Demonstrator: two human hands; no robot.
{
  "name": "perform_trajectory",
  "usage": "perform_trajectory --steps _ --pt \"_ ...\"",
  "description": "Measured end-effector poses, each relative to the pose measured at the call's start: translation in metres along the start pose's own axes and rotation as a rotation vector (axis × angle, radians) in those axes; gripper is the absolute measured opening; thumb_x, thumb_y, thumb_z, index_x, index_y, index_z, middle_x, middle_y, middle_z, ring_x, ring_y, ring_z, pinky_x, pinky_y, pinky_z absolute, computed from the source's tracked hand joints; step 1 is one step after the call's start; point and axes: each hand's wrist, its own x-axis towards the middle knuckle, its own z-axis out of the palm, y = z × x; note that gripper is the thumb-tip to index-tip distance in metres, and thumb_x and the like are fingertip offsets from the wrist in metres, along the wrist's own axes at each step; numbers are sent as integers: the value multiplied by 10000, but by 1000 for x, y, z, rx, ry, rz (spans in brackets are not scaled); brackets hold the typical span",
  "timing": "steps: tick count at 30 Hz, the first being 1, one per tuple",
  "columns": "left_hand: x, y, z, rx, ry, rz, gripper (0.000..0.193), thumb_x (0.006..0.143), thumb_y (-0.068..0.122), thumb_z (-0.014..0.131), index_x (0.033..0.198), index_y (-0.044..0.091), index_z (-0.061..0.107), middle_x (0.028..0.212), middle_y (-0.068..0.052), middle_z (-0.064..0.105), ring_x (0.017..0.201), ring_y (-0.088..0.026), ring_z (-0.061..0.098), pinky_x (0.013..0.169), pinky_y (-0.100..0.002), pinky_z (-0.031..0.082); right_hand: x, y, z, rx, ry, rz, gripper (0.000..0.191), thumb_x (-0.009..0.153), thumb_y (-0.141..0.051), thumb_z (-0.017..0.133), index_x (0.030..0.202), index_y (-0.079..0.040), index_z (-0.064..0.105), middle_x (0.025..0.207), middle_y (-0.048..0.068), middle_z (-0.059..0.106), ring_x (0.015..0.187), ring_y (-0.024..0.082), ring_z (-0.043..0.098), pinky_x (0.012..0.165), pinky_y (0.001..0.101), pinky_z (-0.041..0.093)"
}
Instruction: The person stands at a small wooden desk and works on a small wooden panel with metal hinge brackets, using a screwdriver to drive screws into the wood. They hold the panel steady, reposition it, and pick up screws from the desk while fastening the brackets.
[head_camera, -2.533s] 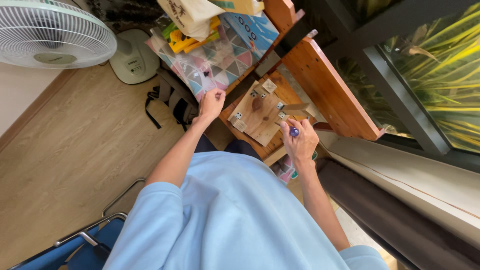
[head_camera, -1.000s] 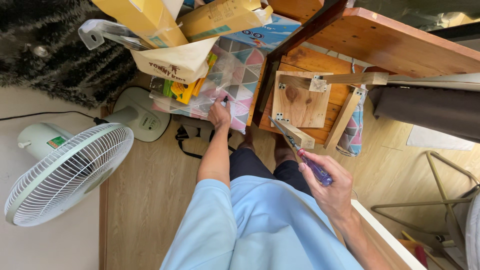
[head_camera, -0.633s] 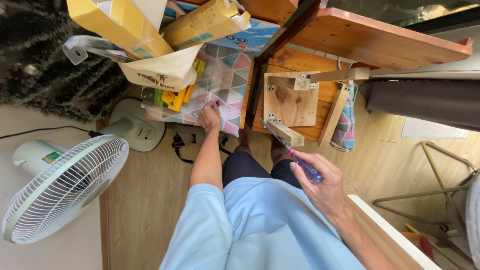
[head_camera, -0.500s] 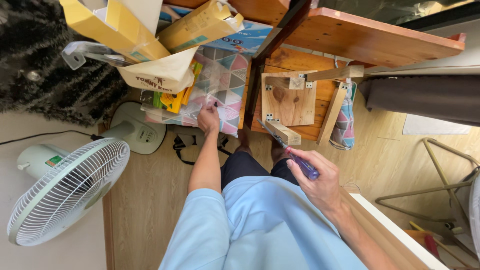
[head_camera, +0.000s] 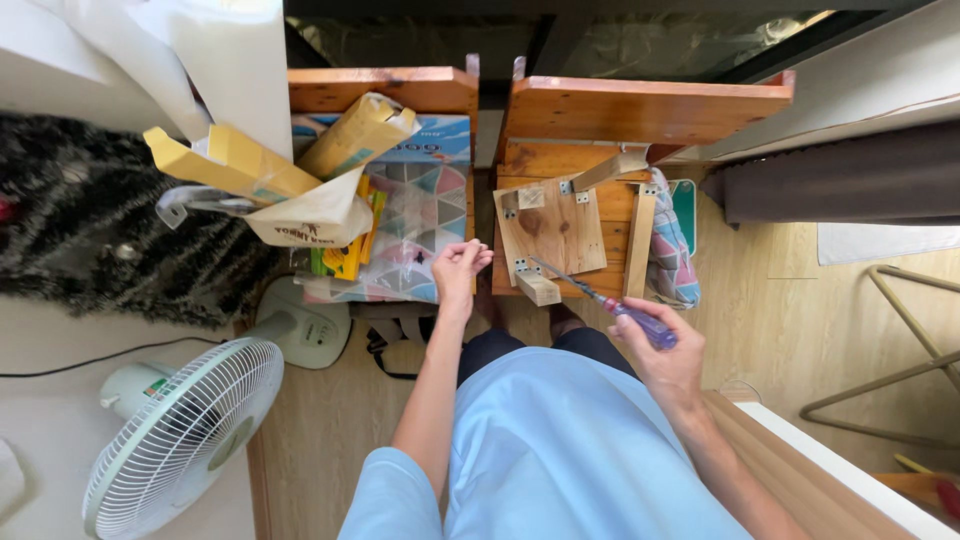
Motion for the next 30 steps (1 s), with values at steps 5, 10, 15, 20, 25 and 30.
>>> perform_trajectory --steps 5,10,15,20,25,30 --pt "-36 17 91 -57 -231 -75 189 961 119 716 1081 -7 642 987 -141 744 876 -196 746 788 -298 618 8 -5 -52 218 36 -63 278 959 -66 688 1188 90 664 1077 170 758 857 163 740 785 292 611" --pt "-53 23 148 -7 -299 -160 184 959 117 708 1099 15 646 1023 -118 738 955 -200 753 839 -292 614 15 -7 -82 249 70 -121 265 962 -65 690 1176 90 673 1057 172 761 842 168 739 779 291 614" --pt "-59 8 178 -47 -291 -156 189 969 111 706 1109 -4 651 1026 -108 728 976 -208 745 884 -305 612 25 -3 -111 268 79 -132 261 964 -64 690 1175 90 679 1044 168 765 839 165 746 784 283 611" --pt "-61 -9 199 -70 -280 -136 192 968 103 702 1102 -11 627 1022 -125 727 982 -228 749 911 -316 616 33 2 -138 313 84 -146 259 962 -72 690 1168 83 678 1042 163 765 839 157 751 768 280 627" --pt "-66 -23 218 21 -262 -81 199 966 93 699 1104 -19 608 1024 -141 728 973 -241 751 894 -321 627 42 9 -160 327 103 -99 268 968 -82 684 1172 91 669 1043 172 767 840 167 752 761 285 626" --pt "-59 -44 234 1 -255 -47 200 967 87 694 1102 -32 608 1034 -165 731 981 -254 753 902 -325 631 55 24 -175 471 99 -14 280 968 -91 673 1176 95 653 1059 172 770 838 169 759 749 296 631"
